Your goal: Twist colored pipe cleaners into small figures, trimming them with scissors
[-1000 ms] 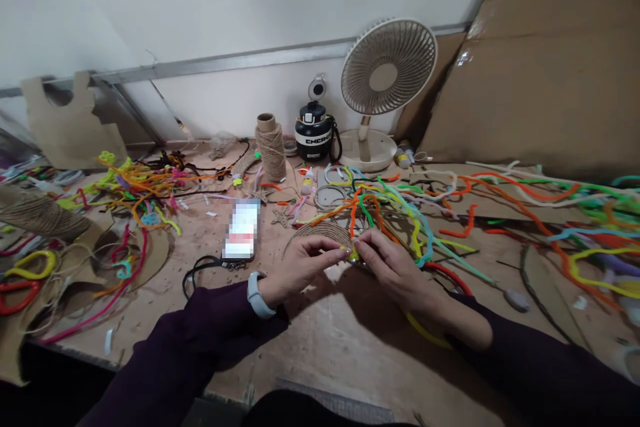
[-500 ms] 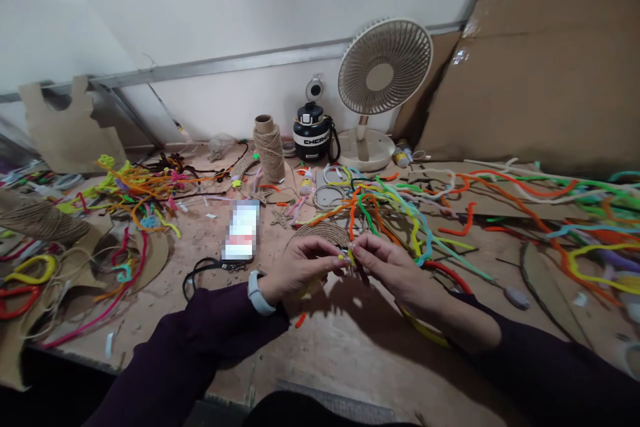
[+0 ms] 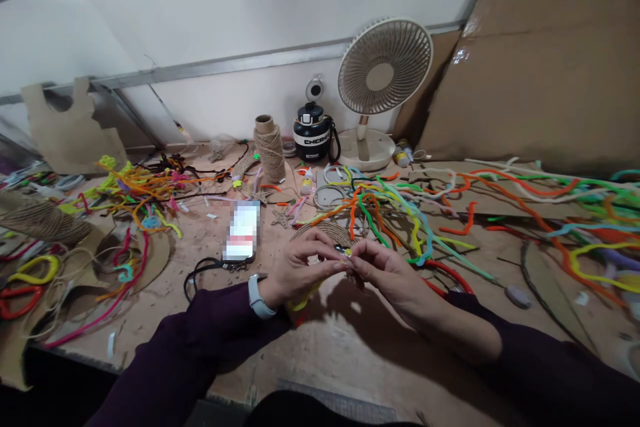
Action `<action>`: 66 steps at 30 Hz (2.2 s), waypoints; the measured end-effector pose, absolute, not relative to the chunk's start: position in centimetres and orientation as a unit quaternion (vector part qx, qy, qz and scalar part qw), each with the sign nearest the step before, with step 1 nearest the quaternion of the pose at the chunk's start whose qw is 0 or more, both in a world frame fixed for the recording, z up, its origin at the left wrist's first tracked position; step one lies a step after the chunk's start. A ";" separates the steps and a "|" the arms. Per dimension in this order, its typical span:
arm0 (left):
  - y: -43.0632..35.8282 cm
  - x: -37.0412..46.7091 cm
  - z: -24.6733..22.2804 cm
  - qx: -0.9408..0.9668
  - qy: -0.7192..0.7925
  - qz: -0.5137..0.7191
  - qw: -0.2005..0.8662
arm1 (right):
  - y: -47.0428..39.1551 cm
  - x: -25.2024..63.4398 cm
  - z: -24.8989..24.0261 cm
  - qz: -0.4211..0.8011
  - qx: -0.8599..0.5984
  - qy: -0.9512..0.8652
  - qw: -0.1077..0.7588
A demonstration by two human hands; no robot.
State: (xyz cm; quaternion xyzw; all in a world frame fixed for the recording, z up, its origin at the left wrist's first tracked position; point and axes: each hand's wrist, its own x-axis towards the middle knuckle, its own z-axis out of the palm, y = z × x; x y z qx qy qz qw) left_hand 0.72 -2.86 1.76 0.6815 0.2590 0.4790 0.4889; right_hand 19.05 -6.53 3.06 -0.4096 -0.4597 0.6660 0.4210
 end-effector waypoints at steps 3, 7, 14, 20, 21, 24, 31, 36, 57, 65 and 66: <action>-2.8 0.7 2.0 0.683 0.257 0.455 0.510 | -6.6 19.2 2.7 0.632 -0.421 -0.500 0.416; -2.7 0.7 2.7 0.669 0.266 0.379 0.581 | -6.6 19.3 2.4 0.589 -0.439 -0.545 0.405; -3.1 1.5 2.1 0.488 0.327 0.380 0.715 | -6.0 19.3 2.7 0.563 -0.472 -0.521 0.435; -3.0 1.6 1.2 0.476 0.309 0.445 0.692 | -5.3 19.6 1.9 0.558 -0.481 -0.478 0.478; -3.0 1.7 1.2 0.468 0.311 0.439 0.701 | -5.2 19.7 1.7 0.556 -0.480 -0.479 0.480; -3.3 2.0 1.2 0.443 0.326 0.427 0.717 | -5.2 19.7 1.5 0.558 -0.477 -0.478 0.483; -3.8 2.9 1.8 0.381 0.349 0.449 0.729 | -5.3 19.5 1.6 0.536 -0.490 -0.496 0.476; -3.9 3.0 2.0 0.367 0.363 0.438 0.736 | -5.4 19.5 1.7 0.531 -0.488 -0.499 0.479; -3.6 2.7 1.4 0.323 0.375 0.417 0.763 | -5.8 19.3 1.4 0.522 -0.479 -0.503 0.495; -3.4 2.7 1.4 0.294 0.376 0.395 0.785 | -5.7 19.5 1.1 0.447 -0.494 -0.556 0.496; -3.3 2.6 1.4 0.291 0.374 0.391 0.789 | -5.7 19.5 1.1 0.436 -0.495 -0.564 0.497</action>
